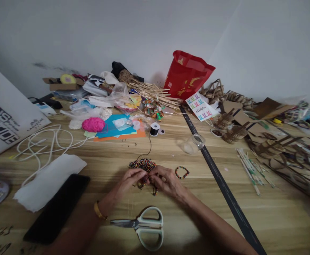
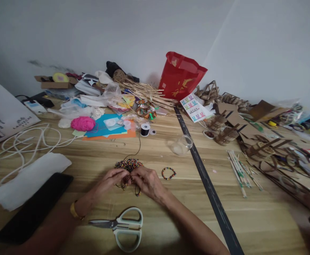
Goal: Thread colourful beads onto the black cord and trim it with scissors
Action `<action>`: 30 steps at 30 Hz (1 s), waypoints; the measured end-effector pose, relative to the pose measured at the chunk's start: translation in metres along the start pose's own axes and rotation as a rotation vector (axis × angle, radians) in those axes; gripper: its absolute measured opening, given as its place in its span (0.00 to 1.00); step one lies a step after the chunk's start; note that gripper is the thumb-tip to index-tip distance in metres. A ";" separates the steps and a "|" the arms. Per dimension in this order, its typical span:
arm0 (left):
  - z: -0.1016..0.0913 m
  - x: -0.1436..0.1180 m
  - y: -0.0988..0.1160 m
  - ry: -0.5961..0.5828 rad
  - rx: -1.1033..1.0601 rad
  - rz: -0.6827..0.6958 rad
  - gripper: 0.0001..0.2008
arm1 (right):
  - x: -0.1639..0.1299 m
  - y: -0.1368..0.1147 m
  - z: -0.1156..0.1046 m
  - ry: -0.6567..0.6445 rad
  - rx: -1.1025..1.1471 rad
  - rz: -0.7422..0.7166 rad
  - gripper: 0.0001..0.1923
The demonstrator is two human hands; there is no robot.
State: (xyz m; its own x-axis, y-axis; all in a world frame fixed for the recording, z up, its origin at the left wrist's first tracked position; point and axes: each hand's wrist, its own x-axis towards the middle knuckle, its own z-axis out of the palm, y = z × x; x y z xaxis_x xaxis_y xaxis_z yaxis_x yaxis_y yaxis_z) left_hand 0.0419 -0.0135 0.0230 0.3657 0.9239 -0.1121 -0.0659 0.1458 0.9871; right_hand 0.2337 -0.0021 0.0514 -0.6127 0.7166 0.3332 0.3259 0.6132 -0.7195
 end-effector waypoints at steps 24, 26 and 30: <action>0.008 -0.006 -0.004 0.215 0.487 0.249 0.05 | -0.003 0.008 0.005 0.005 0.021 0.062 0.06; 0.008 -0.006 -0.003 0.198 0.517 0.252 0.06 | -0.003 0.009 0.006 -0.007 0.063 0.110 0.06; 0.007 -0.006 0.004 0.184 0.550 0.248 0.06 | -0.003 0.012 0.010 -0.036 0.262 0.251 0.06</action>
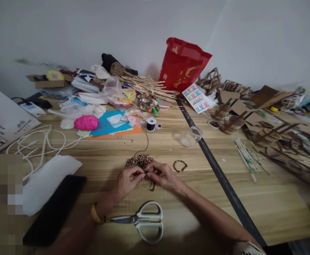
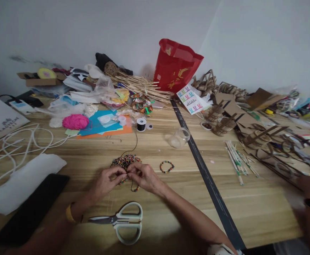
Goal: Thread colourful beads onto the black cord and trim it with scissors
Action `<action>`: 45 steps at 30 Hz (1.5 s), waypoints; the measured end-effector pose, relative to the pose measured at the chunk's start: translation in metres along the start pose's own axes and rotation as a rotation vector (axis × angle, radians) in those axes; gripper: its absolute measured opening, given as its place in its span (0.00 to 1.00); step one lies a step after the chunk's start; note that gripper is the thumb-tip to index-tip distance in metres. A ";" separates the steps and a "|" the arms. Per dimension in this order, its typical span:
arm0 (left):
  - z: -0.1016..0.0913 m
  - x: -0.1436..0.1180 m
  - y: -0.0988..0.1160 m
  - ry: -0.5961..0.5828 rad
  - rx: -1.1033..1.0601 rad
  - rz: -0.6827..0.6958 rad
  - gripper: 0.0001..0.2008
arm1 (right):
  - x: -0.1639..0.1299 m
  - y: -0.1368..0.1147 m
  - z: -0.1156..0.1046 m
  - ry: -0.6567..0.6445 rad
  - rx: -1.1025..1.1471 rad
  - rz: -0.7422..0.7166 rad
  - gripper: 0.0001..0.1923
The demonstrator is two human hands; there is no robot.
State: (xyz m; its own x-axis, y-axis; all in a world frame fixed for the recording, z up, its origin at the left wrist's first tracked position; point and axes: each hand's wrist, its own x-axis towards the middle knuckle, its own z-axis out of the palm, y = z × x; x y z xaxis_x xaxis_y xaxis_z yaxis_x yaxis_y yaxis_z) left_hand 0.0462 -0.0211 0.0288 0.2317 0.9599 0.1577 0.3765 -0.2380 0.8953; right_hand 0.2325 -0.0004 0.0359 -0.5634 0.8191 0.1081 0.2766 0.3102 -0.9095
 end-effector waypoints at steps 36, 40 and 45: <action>-0.029 0.015 -0.020 0.245 -0.370 -0.226 0.11 | 0.002 -0.009 -0.041 -0.113 -0.090 0.093 0.07; -0.027 0.014 -0.021 0.273 -0.341 -0.213 0.10 | 0.000 -0.012 -0.041 -0.065 -0.199 0.069 0.06; -0.028 0.013 -0.021 0.250 -0.281 -0.178 0.11 | -0.003 -0.026 -0.041 0.011 -0.277 -0.036 0.07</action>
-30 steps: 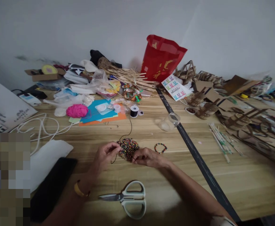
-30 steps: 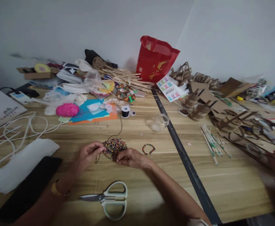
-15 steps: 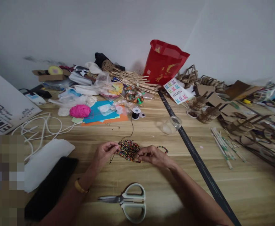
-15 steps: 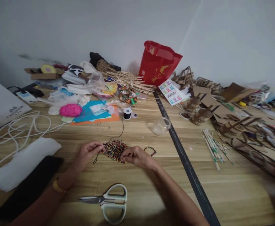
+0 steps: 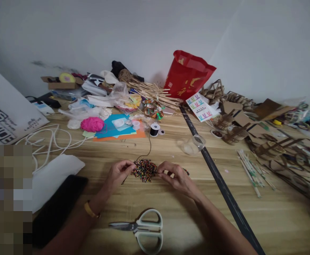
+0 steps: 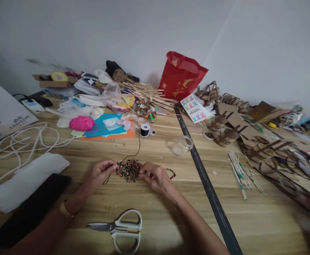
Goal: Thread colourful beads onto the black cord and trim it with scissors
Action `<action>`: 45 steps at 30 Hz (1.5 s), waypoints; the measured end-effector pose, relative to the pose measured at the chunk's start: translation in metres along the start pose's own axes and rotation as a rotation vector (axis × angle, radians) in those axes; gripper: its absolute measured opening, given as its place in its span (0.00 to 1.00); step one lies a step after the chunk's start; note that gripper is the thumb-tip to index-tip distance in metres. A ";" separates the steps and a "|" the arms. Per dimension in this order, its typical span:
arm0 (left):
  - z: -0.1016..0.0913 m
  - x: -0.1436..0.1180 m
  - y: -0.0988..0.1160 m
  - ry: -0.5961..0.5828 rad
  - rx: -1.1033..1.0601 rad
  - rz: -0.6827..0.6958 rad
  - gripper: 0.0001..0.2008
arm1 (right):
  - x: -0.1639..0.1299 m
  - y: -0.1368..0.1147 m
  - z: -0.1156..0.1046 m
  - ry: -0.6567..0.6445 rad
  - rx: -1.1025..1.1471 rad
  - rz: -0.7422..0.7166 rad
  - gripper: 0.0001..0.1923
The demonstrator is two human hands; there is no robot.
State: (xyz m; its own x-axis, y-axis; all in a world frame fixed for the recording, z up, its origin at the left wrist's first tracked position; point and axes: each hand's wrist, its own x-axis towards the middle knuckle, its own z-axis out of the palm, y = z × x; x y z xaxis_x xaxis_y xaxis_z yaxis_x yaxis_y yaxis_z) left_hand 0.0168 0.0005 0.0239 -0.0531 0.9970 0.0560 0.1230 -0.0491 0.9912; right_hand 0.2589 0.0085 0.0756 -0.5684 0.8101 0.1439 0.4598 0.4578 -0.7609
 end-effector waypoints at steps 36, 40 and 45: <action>0.008 -0.007 -0.001 -0.202 0.151 0.197 0.09 | -0.001 -0.007 0.005 0.007 0.264 0.104 0.12; 0.008 -0.006 -0.003 -0.200 0.140 0.140 0.08 | 0.001 0.000 0.008 -0.011 0.456 0.168 0.17; 0.009 -0.006 -0.004 -0.185 0.109 0.123 0.08 | 0.003 0.009 0.011 -0.016 0.537 0.242 0.20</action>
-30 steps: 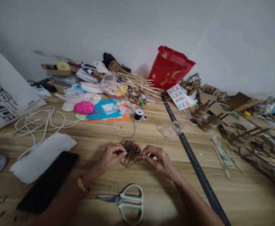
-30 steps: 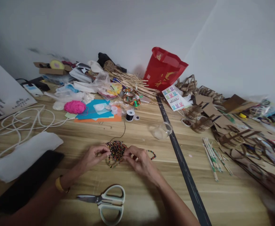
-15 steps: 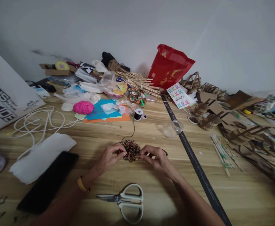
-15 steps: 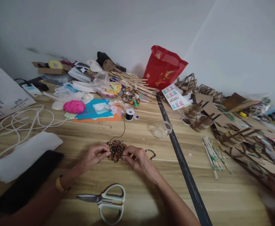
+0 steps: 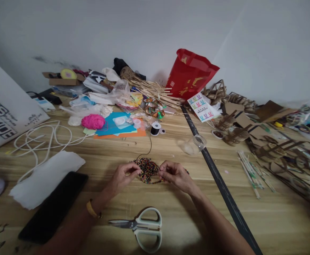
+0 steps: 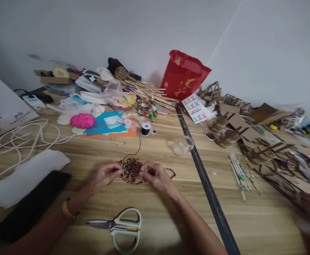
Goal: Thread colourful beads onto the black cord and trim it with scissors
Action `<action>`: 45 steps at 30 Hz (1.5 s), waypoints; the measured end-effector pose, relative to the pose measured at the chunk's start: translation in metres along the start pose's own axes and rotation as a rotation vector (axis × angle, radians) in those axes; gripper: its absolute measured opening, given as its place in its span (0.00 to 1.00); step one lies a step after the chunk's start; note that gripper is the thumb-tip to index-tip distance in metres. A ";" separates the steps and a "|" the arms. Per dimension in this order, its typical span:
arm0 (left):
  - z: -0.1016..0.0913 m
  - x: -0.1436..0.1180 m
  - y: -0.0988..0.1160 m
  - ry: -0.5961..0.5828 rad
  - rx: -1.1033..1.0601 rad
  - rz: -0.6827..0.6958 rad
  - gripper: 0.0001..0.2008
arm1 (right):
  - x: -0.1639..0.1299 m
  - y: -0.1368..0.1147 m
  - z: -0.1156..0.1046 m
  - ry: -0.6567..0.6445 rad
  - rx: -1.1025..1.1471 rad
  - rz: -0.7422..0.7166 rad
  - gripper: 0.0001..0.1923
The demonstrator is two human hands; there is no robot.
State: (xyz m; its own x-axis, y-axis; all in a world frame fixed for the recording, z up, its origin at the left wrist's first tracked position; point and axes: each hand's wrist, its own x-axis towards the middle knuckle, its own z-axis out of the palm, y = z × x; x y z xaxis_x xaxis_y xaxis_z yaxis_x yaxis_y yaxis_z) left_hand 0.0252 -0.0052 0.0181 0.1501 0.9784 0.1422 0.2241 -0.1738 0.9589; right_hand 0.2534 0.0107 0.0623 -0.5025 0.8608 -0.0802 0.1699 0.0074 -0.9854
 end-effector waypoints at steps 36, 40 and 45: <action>0.020 -0.010 0.014 -0.136 0.169 0.043 0.06 | -0.001 0.021 0.027 -0.045 -0.412 -0.136 0.04; 0.022 -0.011 0.015 -0.140 0.214 0.050 0.06 | -0.001 0.023 0.029 -0.050 -0.384 -0.123 0.03; 0.023 -0.011 0.014 -0.129 0.200 0.062 0.05 | 0.000 0.023 0.031 -0.051 -0.353 -0.107 0.03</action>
State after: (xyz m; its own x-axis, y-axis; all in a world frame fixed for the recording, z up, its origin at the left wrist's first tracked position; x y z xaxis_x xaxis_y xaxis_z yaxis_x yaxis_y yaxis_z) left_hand 0.0492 -0.0211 0.0241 0.2879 0.9451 0.1543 0.3949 -0.2639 0.8800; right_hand 0.2315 -0.0049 0.0347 -0.5735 0.8192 0.0045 0.3915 0.2788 -0.8769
